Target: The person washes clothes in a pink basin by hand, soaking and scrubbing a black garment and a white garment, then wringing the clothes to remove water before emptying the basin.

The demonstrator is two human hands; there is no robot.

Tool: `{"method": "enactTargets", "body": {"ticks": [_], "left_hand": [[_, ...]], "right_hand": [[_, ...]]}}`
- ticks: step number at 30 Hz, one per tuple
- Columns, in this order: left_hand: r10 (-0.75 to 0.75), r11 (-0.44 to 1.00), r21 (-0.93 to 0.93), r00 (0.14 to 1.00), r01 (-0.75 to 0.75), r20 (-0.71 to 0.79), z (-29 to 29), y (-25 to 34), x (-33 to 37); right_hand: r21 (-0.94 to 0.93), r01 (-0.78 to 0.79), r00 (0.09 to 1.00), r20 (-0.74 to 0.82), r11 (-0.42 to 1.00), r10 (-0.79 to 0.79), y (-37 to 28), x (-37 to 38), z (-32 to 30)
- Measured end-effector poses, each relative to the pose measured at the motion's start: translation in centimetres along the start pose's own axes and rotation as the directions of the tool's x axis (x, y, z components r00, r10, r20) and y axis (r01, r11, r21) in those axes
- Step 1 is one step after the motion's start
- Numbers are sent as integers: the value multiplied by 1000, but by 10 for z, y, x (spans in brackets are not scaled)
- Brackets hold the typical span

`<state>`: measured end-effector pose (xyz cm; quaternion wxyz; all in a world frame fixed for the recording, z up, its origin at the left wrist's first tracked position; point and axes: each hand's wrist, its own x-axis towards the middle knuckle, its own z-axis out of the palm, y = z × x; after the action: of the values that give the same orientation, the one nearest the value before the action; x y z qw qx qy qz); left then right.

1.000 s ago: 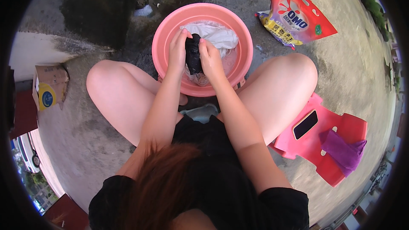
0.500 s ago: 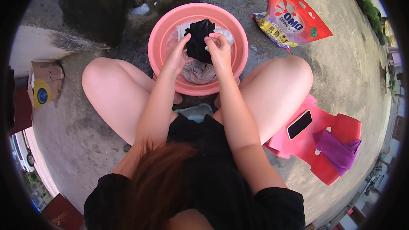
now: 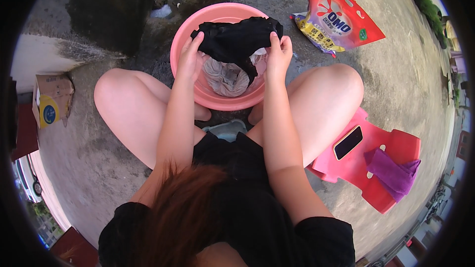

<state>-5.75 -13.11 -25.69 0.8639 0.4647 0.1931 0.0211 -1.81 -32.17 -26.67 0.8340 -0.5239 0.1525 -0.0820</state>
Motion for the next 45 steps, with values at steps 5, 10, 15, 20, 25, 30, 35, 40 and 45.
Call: {"method": "enactTargets", "body": {"ticks": [5,10,15,20,25,30,35,40,45], "left_hand": [[114,992,-41,989,-118,-89,-20,1,12],[176,978,-89,974,-190,-143,-26,6,15],[244,935,299,957,-189,-156,-47,-7,28],[268,733,678,938,-49,-222,-66,-41,41],[-385,201,971,922,128,-42,-59,-71,32],[-565,-75,997,824,-6,-37,-74,-135,34],[-615,-273,962,766,16,-187,-63,-152,10],[-685,-343,938,668,54,-289,-56,-165,14],[-739,-358,931,588,70,-329,-60,-177,23]], "right_hand": [[98,68,992,-112,993,-57,-7,8,-10],[119,97,986,-149,988,-79,-12,10,-12],[57,79,984,-163,995,-69,-6,12,-14],[-376,69,994,-55,924,-97,13,16,-19],[-944,87,946,178,317,270,32,6,-22],[-951,219,649,-26,-220,760,108,3,-44],[-838,340,606,-151,-426,781,115,-40,-20],[-780,381,583,-214,-496,783,138,-47,-25],[-764,340,579,-289,-548,762,159,-34,-28]]}}
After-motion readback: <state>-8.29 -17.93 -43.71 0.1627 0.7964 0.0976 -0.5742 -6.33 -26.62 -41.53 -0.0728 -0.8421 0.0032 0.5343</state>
